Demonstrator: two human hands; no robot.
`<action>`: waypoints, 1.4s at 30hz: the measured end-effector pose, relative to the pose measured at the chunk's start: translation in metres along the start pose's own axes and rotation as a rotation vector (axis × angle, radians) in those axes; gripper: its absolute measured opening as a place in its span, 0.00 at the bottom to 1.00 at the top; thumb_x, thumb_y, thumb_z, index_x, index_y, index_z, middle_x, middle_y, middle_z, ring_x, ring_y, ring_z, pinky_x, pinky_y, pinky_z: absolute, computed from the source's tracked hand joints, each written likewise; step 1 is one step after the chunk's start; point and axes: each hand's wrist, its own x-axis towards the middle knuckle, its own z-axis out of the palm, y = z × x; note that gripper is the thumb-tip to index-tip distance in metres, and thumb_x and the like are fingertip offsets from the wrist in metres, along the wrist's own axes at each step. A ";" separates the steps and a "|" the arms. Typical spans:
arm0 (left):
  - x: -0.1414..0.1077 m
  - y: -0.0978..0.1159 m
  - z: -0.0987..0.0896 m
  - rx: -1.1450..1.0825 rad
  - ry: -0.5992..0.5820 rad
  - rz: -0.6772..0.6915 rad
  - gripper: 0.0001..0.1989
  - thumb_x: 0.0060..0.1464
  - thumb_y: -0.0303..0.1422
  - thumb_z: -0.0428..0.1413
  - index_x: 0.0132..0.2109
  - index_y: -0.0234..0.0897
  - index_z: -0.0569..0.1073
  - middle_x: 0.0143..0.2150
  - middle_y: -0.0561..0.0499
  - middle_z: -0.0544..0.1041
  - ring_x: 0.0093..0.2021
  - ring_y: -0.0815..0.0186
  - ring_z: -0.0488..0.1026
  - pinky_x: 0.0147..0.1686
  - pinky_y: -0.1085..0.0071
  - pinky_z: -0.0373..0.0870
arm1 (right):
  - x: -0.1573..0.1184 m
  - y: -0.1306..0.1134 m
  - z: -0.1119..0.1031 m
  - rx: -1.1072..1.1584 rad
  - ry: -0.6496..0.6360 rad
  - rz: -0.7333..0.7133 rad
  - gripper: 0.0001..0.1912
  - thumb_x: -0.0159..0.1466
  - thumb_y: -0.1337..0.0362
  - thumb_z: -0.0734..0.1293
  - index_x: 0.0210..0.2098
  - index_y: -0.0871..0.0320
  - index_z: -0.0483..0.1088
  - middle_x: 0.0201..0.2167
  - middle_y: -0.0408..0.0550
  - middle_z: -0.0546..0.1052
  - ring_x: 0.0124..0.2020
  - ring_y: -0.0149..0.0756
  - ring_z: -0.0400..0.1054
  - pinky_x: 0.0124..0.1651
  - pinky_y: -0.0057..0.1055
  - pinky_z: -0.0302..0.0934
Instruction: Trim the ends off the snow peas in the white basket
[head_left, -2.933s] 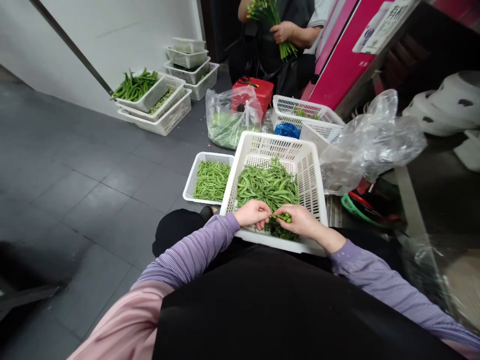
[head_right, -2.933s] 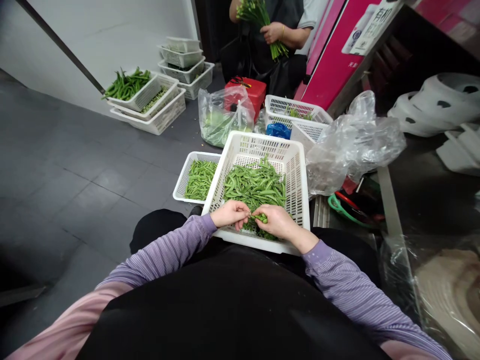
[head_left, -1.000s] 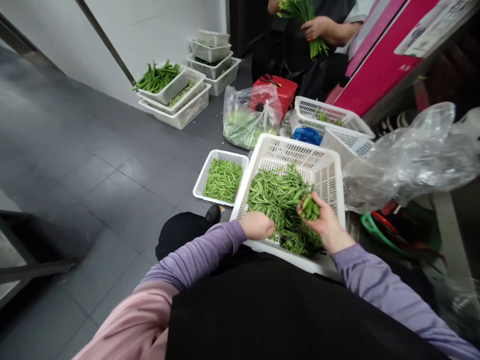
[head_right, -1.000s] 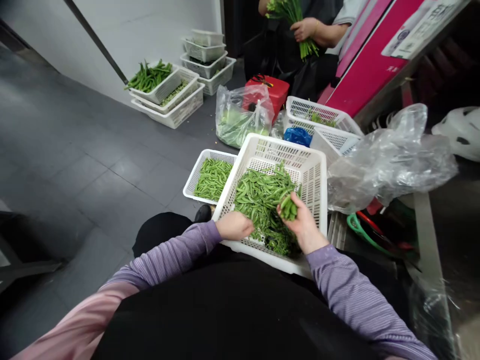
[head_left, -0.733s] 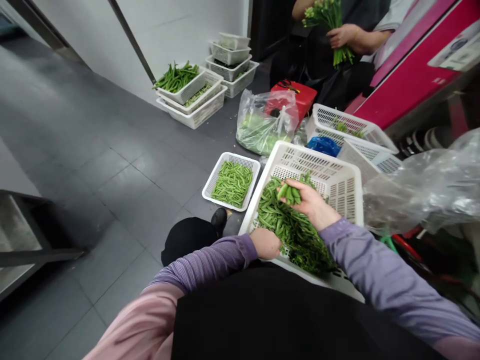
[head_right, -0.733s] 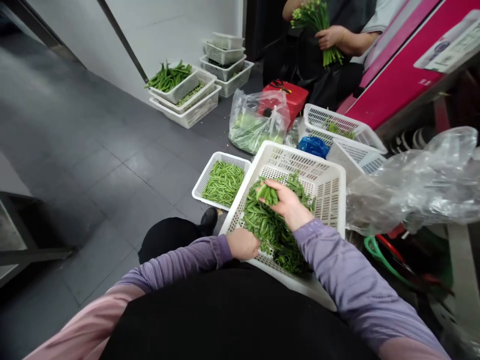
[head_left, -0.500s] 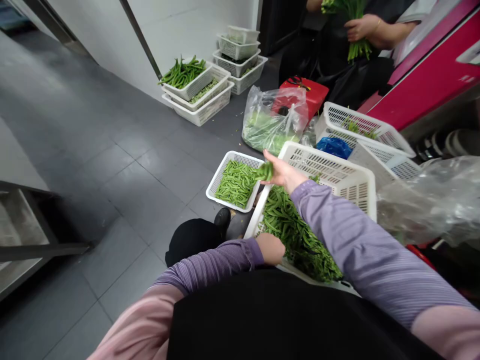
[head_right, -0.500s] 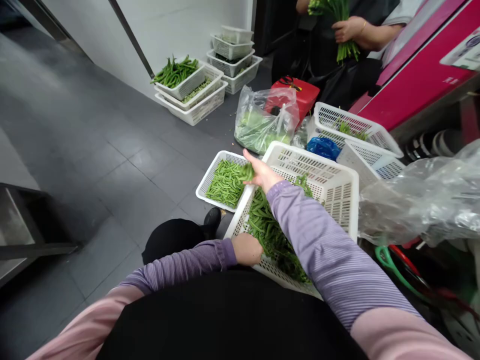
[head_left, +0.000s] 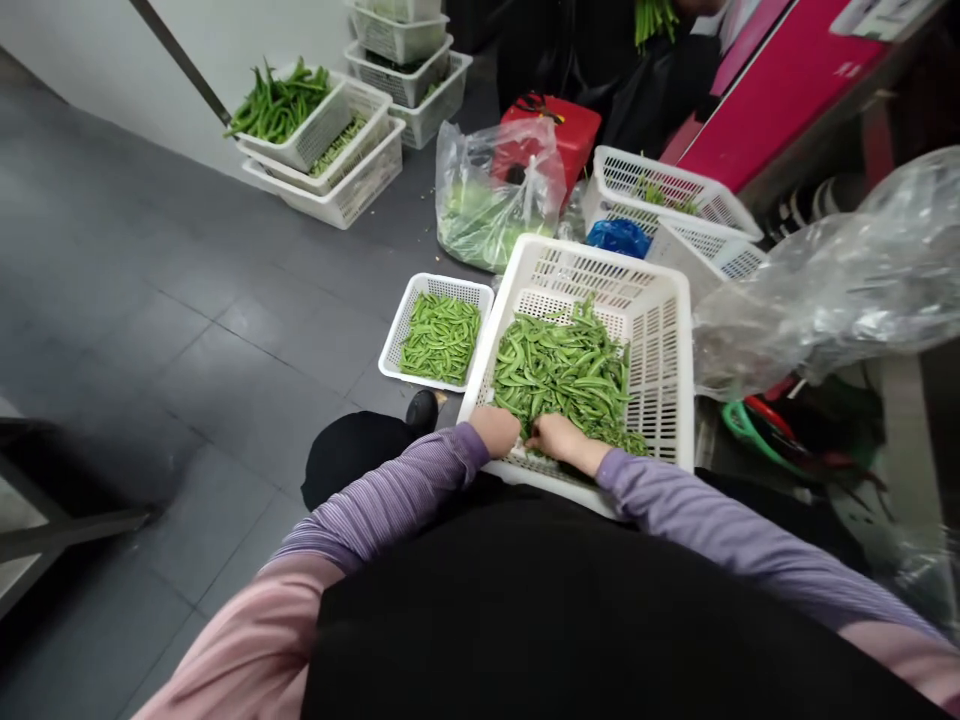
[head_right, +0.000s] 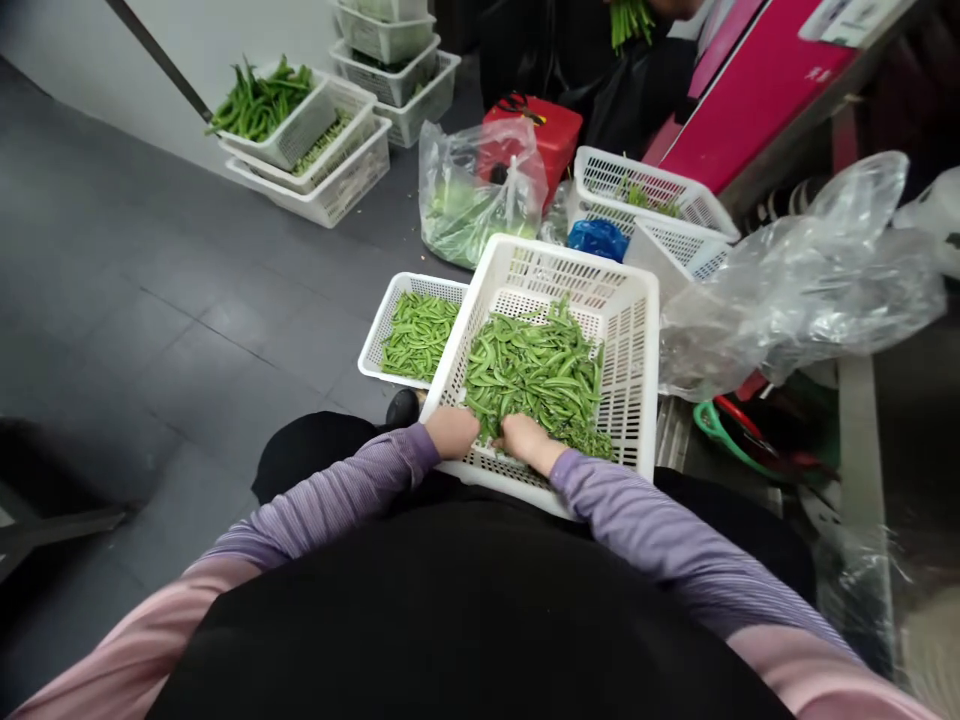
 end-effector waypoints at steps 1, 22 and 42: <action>0.001 0.003 0.000 0.004 -0.006 -0.020 0.10 0.48 0.28 0.50 0.35 0.28 0.73 0.35 0.35 0.73 0.37 0.55 0.72 0.35 0.63 0.68 | -0.004 0.004 0.011 -0.057 0.040 0.037 0.12 0.41 0.69 0.72 0.12 0.56 0.62 0.12 0.43 0.67 0.19 0.33 0.64 0.25 0.30 0.58; 0.000 0.039 -0.006 -0.148 0.380 0.325 0.15 0.57 0.34 0.39 0.35 0.34 0.69 0.31 0.48 0.74 0.31 0.68 0.71 0.34 0.75 0.64 | -0.082 -0.032 -0.049 1.245 0.133 0.261 0.06 0.50 0.65 0.68 0.26 0.61 0.69 0.14 0.39 0.66 0.15 0.22 0.58 0.18 0.19 0.54; -0.005 0.027 -0.009 0.002 0.305 0.026 0.17 0.51 0.36 0.47 0.48 0.36 0.66 0.41 0.46 0.71 0.37 0.64 0.71 0.34 0.71 0.66 | -0.113 -0.015 -0.062 1.182 -0.314 0.260 0.09 0.51 0.66 0.65 0.30 0.66 0.71 0.14 0.38 0.60 0.13 0.19 0.48 0.15 0.20 0.41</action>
